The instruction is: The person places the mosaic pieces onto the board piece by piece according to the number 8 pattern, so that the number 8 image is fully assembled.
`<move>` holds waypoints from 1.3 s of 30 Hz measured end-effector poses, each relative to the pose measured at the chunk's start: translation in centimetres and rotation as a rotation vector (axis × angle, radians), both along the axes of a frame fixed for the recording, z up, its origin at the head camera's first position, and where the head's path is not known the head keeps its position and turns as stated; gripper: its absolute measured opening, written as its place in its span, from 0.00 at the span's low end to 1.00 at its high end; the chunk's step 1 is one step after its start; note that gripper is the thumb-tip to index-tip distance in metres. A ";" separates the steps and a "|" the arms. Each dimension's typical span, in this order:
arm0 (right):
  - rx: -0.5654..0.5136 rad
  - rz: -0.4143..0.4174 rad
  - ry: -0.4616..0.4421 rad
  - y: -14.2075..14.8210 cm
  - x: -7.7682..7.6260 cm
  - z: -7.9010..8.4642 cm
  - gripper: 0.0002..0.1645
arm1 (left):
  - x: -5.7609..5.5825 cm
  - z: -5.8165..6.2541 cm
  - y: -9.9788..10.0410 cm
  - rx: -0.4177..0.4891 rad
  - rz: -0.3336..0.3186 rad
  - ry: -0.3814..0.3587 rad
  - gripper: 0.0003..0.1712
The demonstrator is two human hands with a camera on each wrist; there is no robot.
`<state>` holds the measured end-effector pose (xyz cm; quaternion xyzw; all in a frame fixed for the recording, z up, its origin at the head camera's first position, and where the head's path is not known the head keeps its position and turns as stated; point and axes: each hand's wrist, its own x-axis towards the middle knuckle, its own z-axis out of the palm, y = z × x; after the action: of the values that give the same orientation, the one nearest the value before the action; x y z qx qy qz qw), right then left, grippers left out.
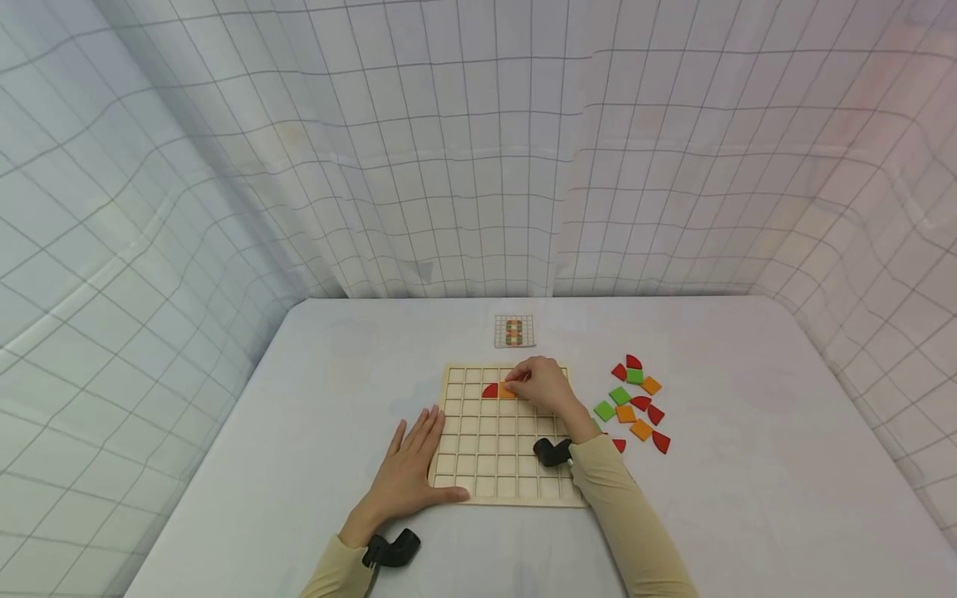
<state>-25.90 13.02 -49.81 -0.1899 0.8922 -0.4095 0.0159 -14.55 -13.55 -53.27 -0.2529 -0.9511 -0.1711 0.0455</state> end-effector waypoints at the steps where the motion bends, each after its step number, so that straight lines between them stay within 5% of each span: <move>1: 0.000 -0.002 0.003 0.0 0.0 0.0 0.05 | 0.0 0.0 0.0 0.001 -0.001 0.000 0.69; 28: 0.007 -0.051 -0.030 -0.4 0.3 0.3 0.05 | 0.1 0.4 0.0 -0.007 0.005 -0.016 0.69; 39: 0.058 -0.007 -0.040 0.0 0.4 0.3 0.05 | 0.1 0.3 0.0 0.003 0.003 -0.021 0.69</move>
<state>-25.48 12.99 -49.52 -0.1783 0.9038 -0.3871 0.0378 -14.47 -13.54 -52.95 -0.2498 -0.9516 -0.1753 0.0364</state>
